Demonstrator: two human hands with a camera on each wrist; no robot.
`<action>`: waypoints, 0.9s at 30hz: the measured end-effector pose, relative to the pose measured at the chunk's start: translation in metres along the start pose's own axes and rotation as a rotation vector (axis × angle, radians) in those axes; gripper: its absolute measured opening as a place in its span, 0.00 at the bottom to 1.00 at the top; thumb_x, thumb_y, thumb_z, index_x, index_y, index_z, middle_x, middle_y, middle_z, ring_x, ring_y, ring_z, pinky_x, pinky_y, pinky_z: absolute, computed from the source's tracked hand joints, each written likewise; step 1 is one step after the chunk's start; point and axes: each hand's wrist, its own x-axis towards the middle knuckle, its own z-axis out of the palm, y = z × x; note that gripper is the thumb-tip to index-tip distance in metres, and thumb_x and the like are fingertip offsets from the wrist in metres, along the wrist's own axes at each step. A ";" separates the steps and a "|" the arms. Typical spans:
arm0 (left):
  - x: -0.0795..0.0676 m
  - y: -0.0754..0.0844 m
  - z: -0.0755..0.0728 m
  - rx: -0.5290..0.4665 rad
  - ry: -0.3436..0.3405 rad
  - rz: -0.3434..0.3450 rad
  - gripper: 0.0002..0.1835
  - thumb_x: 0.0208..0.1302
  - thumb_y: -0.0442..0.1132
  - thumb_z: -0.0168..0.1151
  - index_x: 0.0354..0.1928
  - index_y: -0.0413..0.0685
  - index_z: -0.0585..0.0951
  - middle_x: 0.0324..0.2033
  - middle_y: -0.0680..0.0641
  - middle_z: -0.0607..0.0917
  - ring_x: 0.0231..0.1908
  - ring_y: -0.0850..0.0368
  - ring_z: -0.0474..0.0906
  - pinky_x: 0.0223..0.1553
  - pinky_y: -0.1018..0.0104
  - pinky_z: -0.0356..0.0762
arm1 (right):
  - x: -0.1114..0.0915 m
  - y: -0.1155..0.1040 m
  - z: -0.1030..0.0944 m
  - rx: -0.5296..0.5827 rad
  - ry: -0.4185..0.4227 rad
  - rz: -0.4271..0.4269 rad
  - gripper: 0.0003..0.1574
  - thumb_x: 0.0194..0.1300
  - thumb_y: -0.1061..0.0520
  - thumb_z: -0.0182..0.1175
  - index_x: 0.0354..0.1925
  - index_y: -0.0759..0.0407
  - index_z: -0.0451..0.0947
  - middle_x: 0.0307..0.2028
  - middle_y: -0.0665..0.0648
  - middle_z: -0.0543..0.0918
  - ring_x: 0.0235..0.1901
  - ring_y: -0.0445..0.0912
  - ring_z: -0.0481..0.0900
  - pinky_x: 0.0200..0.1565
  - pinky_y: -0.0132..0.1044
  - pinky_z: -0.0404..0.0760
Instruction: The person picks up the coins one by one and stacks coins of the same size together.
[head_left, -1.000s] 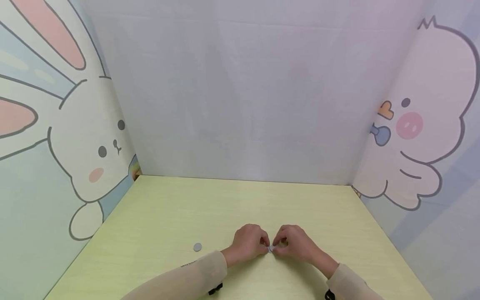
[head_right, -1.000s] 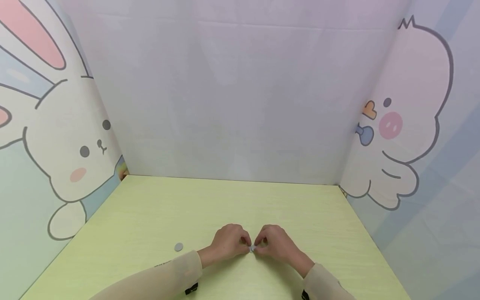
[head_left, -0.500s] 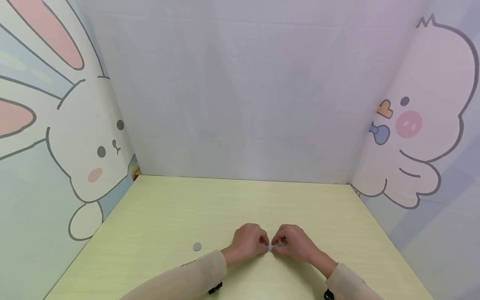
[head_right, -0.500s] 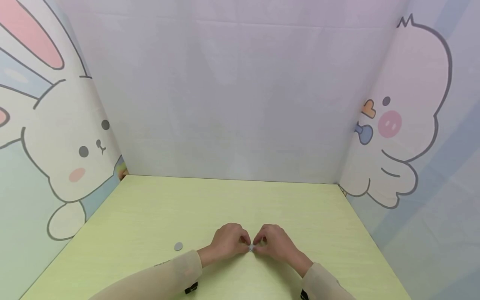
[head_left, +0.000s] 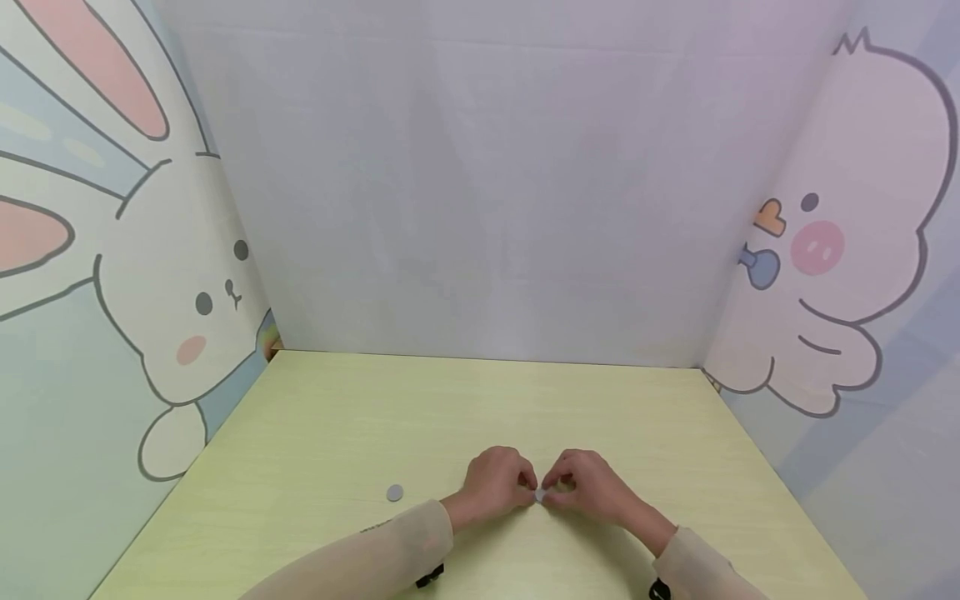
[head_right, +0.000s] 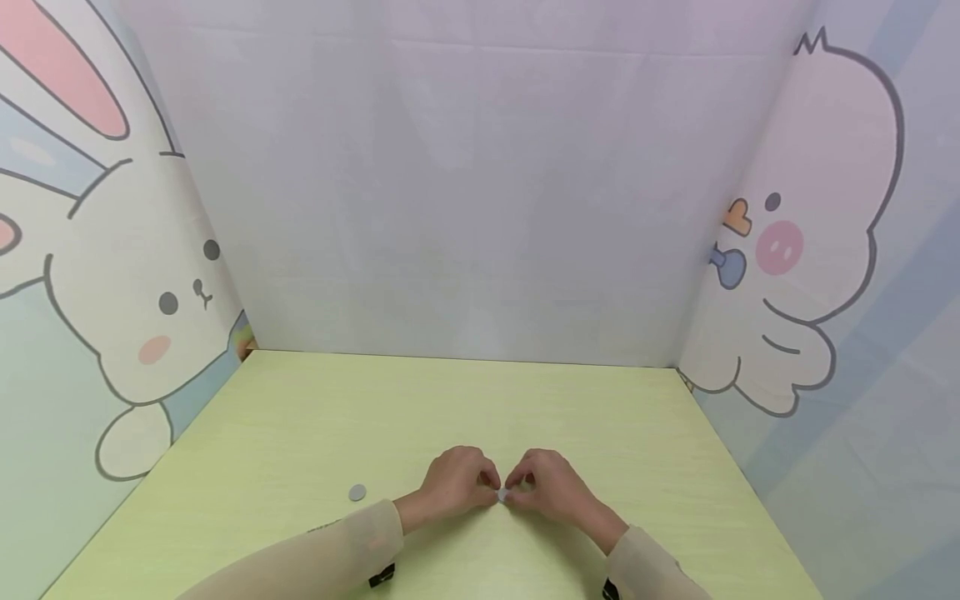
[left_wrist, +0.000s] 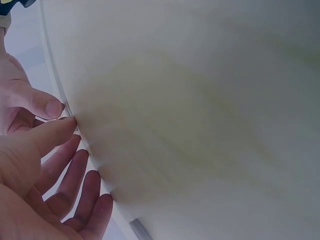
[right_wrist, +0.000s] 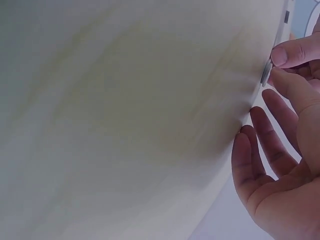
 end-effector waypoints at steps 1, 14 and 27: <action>0.000 0.000 0.000 -0.003 -0.001 0.000 0.04 0.57 0.41 0.81 0.28 0.57 0.93 0.26 0.60 0.86 0.29 0.71 0.71 0.29 0.73 0.70 | -0.001 0.000 -0.001 0.009 -0.005 0.009 0.04 0.60 0.58 0.79 0.35 0.52 0.93 0.33 0.44 0.87 0.33 0.39 0.80 0.37 0.31 0.79; 0.000 0.000 -0.001 -0.013 -0.013 -0.014 0.04 0.58 0.40 0.81 0.28 0.55 0.92 0.26 0.60 0.85 0.28 0.71 0.70 0.28 0.72 0.70 | -0.004 -0.003 -0.004 0.055 -0.017 0.050 0.05 0.61 0.61 0.79 0.34 0.51 0.93 0.34 0.47 0.85 0.32 0.41 0.76 0.34 0.29 0.74; -0.001 0.001 -0.002 0.010 -0.013 -0.009 0.04 0.58 0.41 0.82 0.29 0.57 0.93 0.26 0.61 0.85 0.28 0.71 0.71 0.30 0.73 0.70 | -0.003 0.000 -0.002 0.060 -0.015 0.055 0.06 0.60 0.59 0.79 0.34 0.48 0.93 0.34 0.45 0.84 0.31 0.40 0.74 0.34 0.30 0.73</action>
